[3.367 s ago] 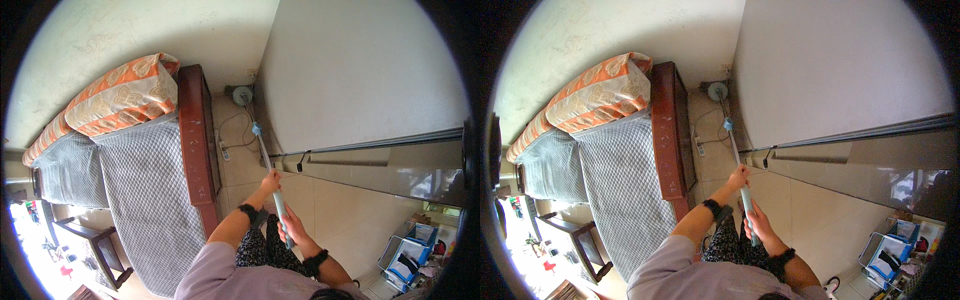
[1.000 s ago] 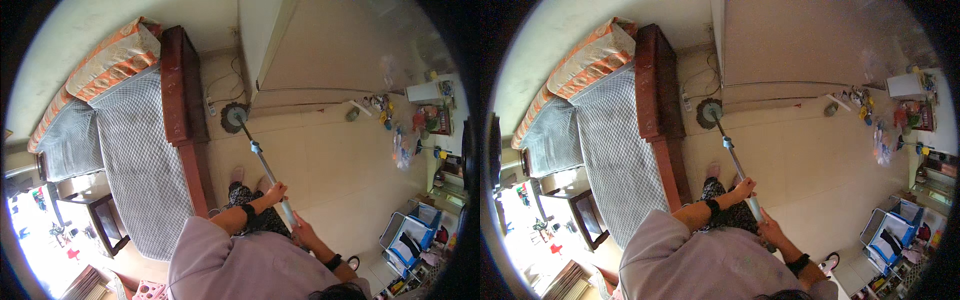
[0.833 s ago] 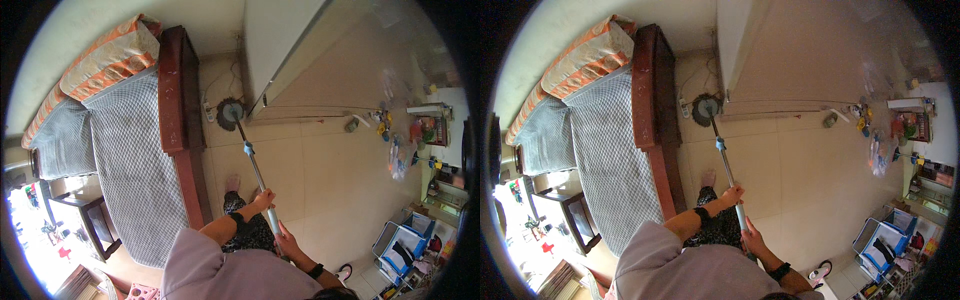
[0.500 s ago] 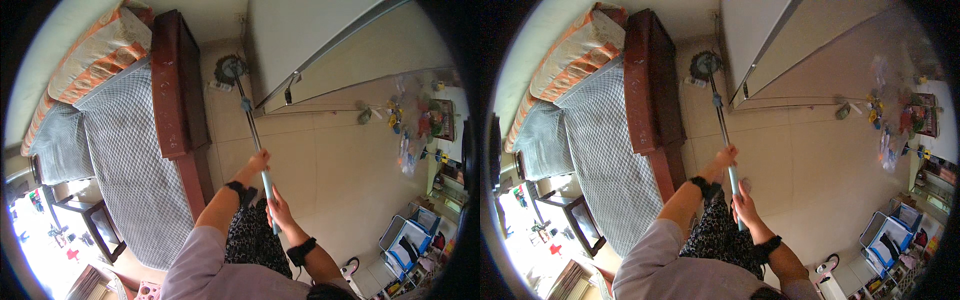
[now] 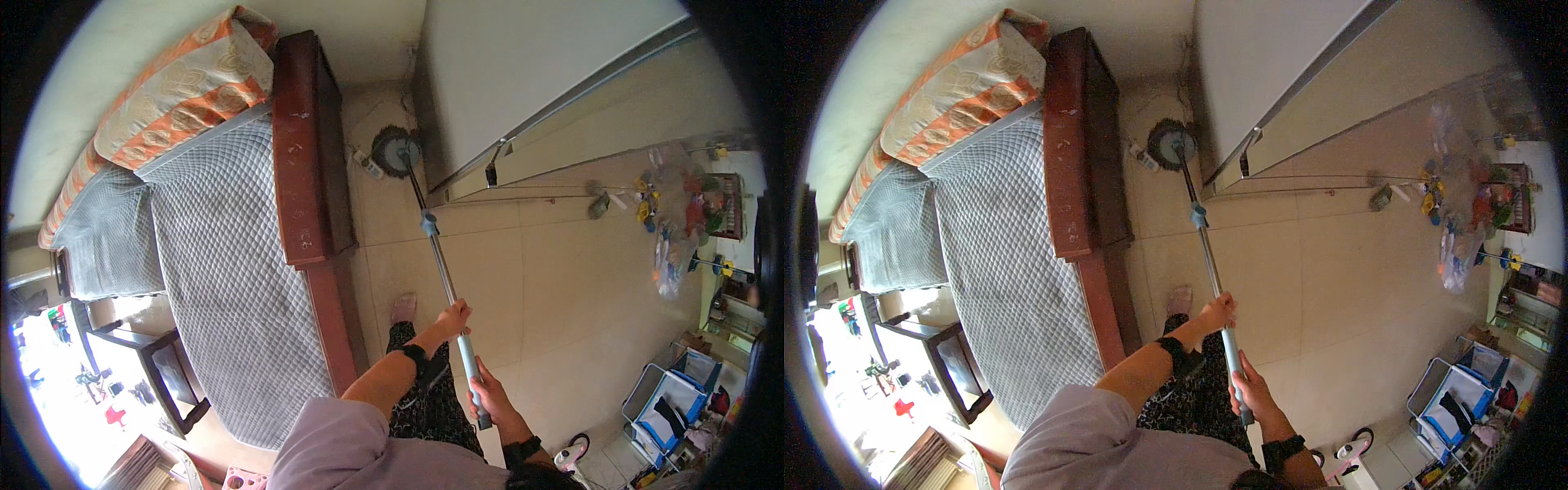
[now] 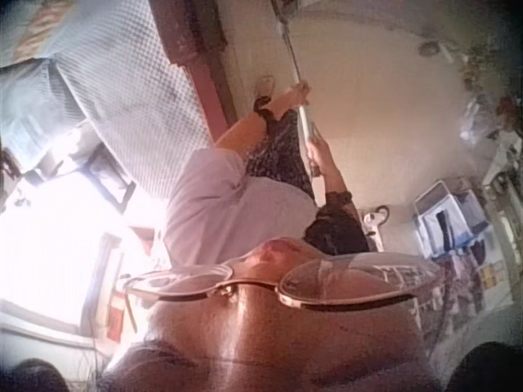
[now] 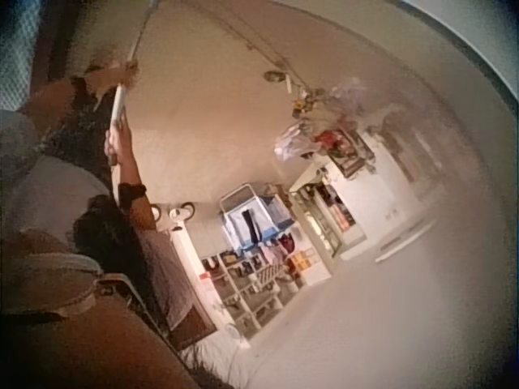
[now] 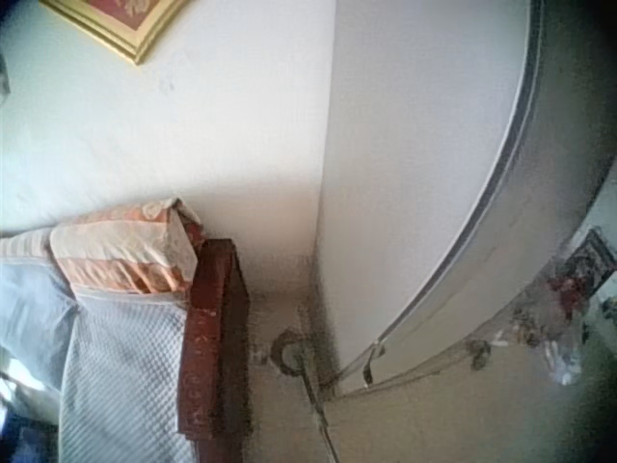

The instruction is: The person mops the tiled floor in a living room using a spin mop. They move the mop back and forth across the floor, navigating around furniture and a child's tricycle. At one point, they briefly reach toward their face before resuming mopping.

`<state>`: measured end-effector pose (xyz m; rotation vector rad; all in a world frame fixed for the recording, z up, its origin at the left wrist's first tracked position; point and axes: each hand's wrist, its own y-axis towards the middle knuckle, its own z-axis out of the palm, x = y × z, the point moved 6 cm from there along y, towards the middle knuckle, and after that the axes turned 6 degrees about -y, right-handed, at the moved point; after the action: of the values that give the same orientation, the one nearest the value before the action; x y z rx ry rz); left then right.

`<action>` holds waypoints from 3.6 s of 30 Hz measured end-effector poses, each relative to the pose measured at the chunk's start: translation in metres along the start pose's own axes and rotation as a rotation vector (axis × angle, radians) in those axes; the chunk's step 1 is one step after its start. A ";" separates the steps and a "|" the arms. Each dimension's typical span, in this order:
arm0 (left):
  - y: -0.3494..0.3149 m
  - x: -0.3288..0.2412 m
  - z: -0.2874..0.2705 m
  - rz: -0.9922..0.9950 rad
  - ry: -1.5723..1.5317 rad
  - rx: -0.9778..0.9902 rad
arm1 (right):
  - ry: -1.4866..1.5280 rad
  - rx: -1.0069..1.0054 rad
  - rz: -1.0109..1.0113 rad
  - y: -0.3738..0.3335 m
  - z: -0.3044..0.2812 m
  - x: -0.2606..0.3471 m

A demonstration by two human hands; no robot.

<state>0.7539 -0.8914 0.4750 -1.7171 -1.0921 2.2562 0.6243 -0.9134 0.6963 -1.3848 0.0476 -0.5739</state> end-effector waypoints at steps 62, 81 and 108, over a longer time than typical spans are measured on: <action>0.051 -0.103 0.534 -0.630 -0.427 0.441 | -0.132 -0.363 0.145 -0.362 -0.402 -0.127; 0.135 -0.259 0.688 -0.441 -0.123 0.789 | 0.238 -0.778 0.099 -0.446 -0.470 -0.072; 0.265 -0.211 0.831 -0.741 0.067 0.800 | 0.740 -0.679 -0.034 -0.424 -0.683 -0.108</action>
<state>0.1904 -1.5823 0.5743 -0.8584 -0.5288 1.7516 0.1347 -1.5213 0.9179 -1.7450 0.8828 -1.1419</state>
